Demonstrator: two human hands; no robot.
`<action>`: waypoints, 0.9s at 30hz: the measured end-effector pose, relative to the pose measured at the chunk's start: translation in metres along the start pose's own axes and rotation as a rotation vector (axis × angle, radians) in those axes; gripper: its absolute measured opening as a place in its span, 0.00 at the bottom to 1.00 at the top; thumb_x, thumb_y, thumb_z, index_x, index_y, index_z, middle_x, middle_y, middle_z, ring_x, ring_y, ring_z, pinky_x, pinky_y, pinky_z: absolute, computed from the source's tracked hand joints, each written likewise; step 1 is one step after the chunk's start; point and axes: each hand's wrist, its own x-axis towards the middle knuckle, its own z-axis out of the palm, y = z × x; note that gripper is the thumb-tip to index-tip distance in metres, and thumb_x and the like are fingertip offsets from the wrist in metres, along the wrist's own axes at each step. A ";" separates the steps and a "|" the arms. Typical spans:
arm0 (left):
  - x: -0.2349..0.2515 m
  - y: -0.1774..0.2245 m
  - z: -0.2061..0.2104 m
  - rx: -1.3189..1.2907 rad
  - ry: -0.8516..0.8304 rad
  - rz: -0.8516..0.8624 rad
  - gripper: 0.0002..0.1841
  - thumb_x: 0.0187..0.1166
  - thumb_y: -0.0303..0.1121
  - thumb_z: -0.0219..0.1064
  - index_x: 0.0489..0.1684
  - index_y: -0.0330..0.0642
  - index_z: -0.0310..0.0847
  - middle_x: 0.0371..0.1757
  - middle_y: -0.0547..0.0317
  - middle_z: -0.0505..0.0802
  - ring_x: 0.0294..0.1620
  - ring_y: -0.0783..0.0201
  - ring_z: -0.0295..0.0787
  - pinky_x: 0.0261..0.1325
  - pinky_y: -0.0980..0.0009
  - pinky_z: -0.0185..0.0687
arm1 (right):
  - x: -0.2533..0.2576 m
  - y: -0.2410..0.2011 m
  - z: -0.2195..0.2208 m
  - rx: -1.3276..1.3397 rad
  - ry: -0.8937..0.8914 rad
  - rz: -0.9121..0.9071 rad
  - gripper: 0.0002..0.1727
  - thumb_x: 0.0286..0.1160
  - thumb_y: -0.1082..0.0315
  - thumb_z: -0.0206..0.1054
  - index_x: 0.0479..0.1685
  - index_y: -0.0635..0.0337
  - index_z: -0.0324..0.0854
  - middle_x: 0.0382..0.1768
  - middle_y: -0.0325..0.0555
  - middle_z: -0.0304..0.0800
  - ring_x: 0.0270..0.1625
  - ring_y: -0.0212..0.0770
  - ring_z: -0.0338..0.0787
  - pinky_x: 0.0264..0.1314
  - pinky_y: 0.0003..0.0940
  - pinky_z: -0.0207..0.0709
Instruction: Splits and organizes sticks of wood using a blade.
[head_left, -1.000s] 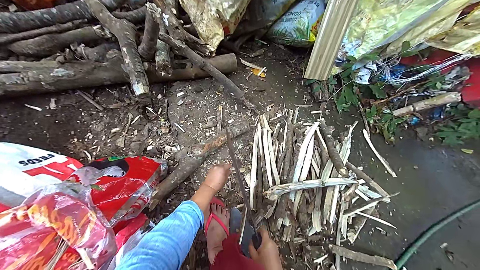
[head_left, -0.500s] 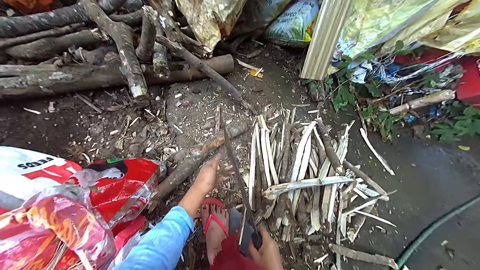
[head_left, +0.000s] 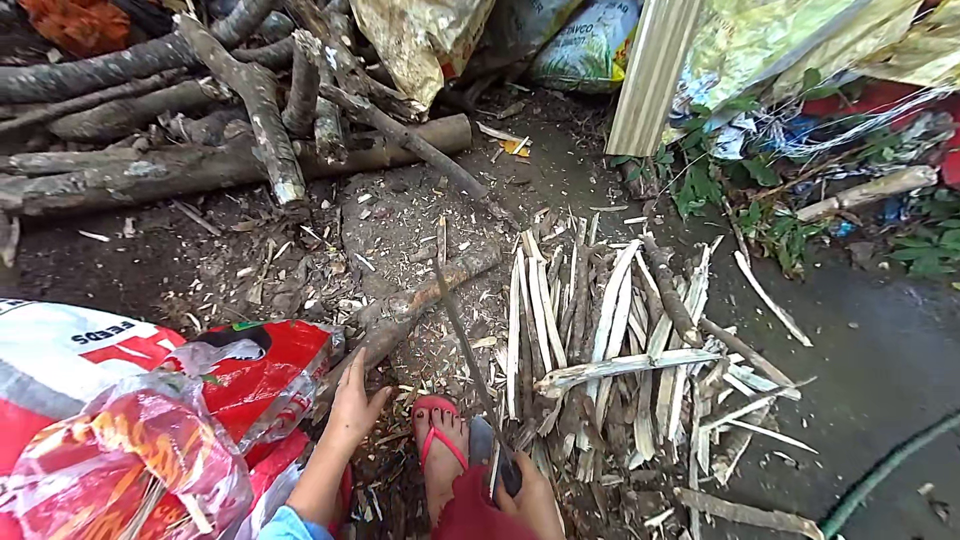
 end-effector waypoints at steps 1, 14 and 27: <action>0.001 -0.002 -0.001 0.007 -0.005 -0.014 0.47 0.74 0.28 0.77 0.93 0.30 0.49 0.86 0.28 0.69 0.88 0.35 0.65 0.89 0.46 0.60 | 0.001 0.004 0.006 -0.011 -0.018 0.046 0.26 0.69 0.66 0.74 0.63 0.75 0.82 0.40 0.69 0.94 0.46 0.68 0.95 0.55 0.66 0.84; 0.003 0.016 0.017 -0.038 -0.071 0.028 0.37 0.80 0.29 0.71 0.88 0.30 0.60 0.83 0.31 0.75 0.86 0.39 0.70 0.89 0.49 0.61 | 0.010 0.015 0.007 -0.025 -0.212 0.145 0.27 0.70 0.64 0.73 0.67 0.72 0.80 0.45 0.68 0.94 0.52 0.66 0.94 0.61 0.64 0.82; 0.030 0.078 0.066 -0.107 -0.082 0.348 0.21 0.81 0.31 0.71 0.69 0.29 0.83 0.69 0.33 0.87 0.68 0.44 0.87 0.74 0.56 0.80 | 0.028 0.022 0.016 -0.118 -0.348 0.308 0.29 0.75 0.60 0.71 0.75 0.64 0.76 0.55 0.64 0.93 0.62 0.62 0.92 0.68 0.61 0.80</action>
